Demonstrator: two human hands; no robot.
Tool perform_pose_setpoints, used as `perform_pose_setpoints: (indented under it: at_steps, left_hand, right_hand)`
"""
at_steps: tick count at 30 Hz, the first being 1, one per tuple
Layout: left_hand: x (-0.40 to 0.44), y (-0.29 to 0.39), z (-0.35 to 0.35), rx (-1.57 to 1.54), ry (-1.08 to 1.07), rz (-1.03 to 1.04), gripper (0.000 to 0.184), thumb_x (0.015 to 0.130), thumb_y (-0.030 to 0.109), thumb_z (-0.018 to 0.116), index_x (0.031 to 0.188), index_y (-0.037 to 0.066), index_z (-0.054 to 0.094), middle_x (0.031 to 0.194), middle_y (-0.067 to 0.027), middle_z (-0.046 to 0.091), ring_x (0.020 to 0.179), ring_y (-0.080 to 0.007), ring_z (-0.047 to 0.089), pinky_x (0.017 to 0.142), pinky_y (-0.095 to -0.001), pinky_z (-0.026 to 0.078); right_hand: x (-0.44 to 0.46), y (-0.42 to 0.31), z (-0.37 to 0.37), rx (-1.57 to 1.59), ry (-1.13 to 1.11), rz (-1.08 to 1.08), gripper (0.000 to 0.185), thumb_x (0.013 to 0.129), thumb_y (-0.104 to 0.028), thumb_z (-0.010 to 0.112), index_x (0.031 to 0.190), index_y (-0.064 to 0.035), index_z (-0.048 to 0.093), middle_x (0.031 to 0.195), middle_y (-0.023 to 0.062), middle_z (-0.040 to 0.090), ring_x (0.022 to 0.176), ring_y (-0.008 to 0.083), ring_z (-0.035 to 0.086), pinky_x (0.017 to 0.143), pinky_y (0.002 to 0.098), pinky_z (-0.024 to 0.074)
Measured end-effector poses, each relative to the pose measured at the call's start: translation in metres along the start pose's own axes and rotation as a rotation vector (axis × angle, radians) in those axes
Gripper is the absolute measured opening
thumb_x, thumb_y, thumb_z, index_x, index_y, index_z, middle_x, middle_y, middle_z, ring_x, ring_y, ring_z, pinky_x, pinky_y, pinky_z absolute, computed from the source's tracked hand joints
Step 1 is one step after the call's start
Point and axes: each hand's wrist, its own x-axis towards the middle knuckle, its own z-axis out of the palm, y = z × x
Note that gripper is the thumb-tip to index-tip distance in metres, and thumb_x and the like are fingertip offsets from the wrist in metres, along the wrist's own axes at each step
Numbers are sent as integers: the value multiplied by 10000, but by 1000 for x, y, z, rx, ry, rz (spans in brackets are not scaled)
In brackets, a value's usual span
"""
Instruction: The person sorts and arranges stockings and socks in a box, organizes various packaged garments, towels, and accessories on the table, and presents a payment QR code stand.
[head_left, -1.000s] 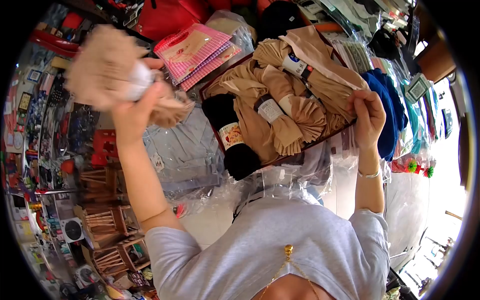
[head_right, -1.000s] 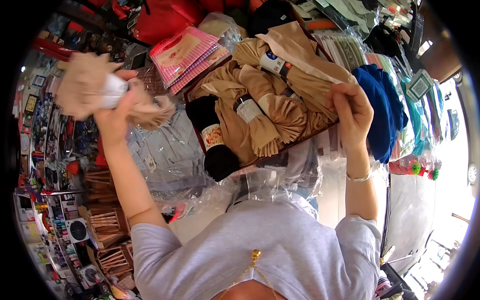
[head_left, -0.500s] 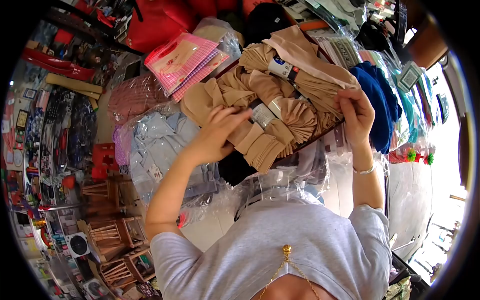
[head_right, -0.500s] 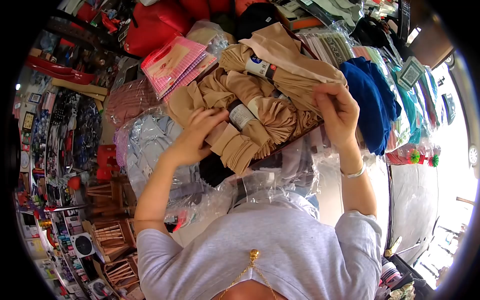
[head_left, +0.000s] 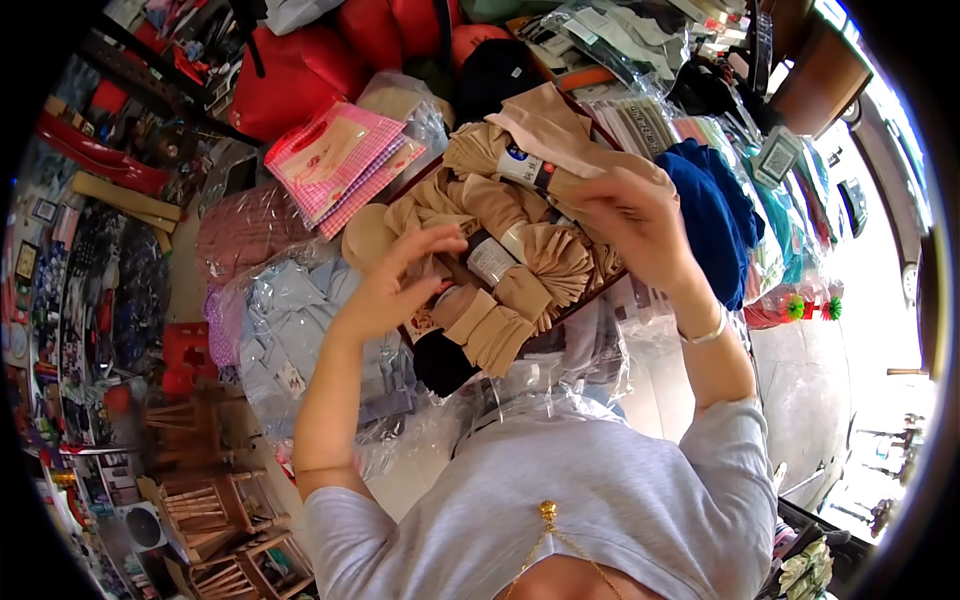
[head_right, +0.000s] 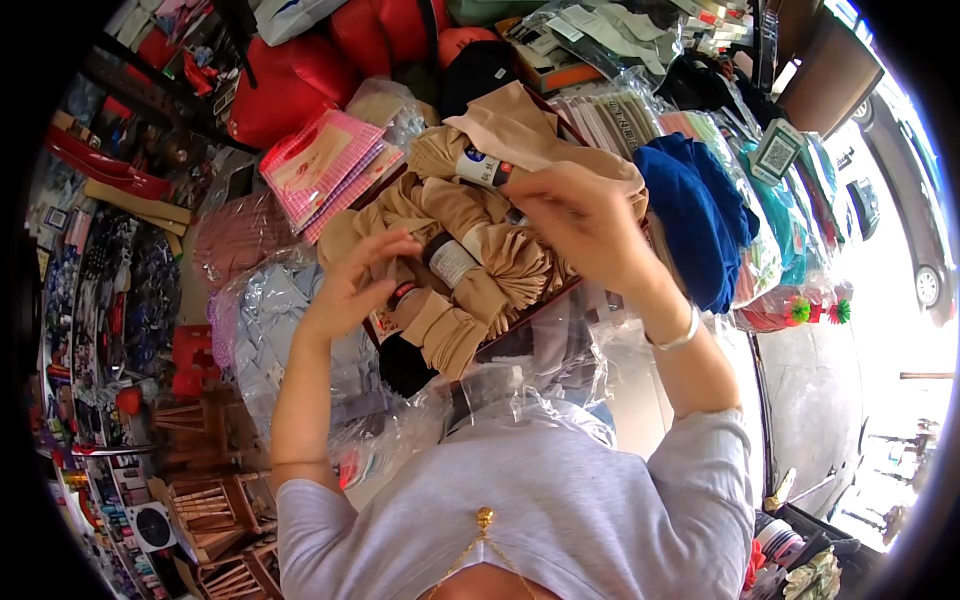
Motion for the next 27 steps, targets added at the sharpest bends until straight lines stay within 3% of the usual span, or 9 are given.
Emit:
perform_pose_setpoints:
  at_steps: [3, 7, 12, 16, 17, 18, 20, 22, 27]
  left_hand:
    - [18, -4, 10, 305, 81, 61, 510, 794, 101, 613, 1288, 96, 489, 1304, -117, 489, 1276, -282, 383, 1095, -401, 221]
    - [25, -29, 19, 872, 103, 194, 485, 817, 242, 630, 1270, 116, 509, 1317, -140, 464, 1287, -315, 359, 1092, -467, 208]
    - [17, -32, 18, 869, 146, 219, 466, 822, 286, 616, 1254, 138, 525, 1329, -133, 456, 1290, -319, 356, 1089, -491, 197]
    - [12, -35, 17, 873, 275, 242, 452, 808, 293, 624, 1228, 147, 544, 1295, -136, 481, 1259, -325, 387, 1082, -475, 221]
    - [12, -38, 18, 858, 279, 242, 452, 808, 293, 624, 1228, 147, 544, 1295, -136, 481, 1259, -325, 387, 1082, -475, 221]
    - [12, -40, 18, 875, 277, 223, 445, 807, 273, 621, 1223, 132, 551, 1291, -137, 487, 1256, -322, 391, 1077, -469, 227]
    - [13, -42, 19, 887, 276, 205, 438, 806, 254, 619, 1218, 118, 557, 1287, -138, 492, 1253, -320, 395, 1073, -463, 233]
    - [15, -40, 19, 905, 267, 196, 439, 797, 250, 624, 1208, 109, 557, 1269, -148, 499, 1231, -324, 416, 1068, -467, 242]
    - [11, -46, 16, 513, 418, 97, 381, 835, 209, 580, 1189, 72, 555, 1241, -143, 525, 1186, -256, 471, 1024, -384, 326]
  right_hand:
    - [28, 10, 27, -390, -156, -171, 271, 749, -128, 639, 1012, -62, 623, 892, 138, 615, 864, 312, 589, 732, 393, 498]
    - [53, 54, 56, -772, -24, -303, 324, 726, -169, 658, 1025, -66, 588, 874, 126, 615, 897, 299, 588, 729, 403, 502]
    - [77, 51, 58, -950, -166, 30, 425, 671, -202, 683, 1047, -57, 547, 887, 127, 623, 866, 311, 612, 719, 423, 509]
    - [96, -6, 21, -379, 66, 153, 451, 716, -198, 671, 1123, -44, 554, 877, 168, 651, 807, 232, 656, 668, 325, 510]
    - [99, -27, 14, -194, 197, 166, 443, 721, -119, 648, 1145, -24, 560, 806, 25, 601, 698, 73, 538, 621, 225, 436]
    - [106, -27, 5, -37, 275, 28, 401, 739, -79, 679, 1108, 8, 550, 889, 95, 648, 822, 108, 620, 665, 246, 496]
    - [109, -38, -5, 294, 298, -15, 308, 763, -75, 673, 1040, 8, 566, 783, 8, 597, 616, 38, 496, 517, 195, 369]
    - [105, -31, -16, 267, 16, 243, 215, 770, -27, 670, 960, -28, 570, 798, -6, 595, 563, 41, 467, 480, 188, 340]
    - [89, -6, 2, 186, -33, 55, 211, 789, -74, 666, 977, -25, 583, 905, 26, 615, 746, 107, 549, 610, 249, 430]
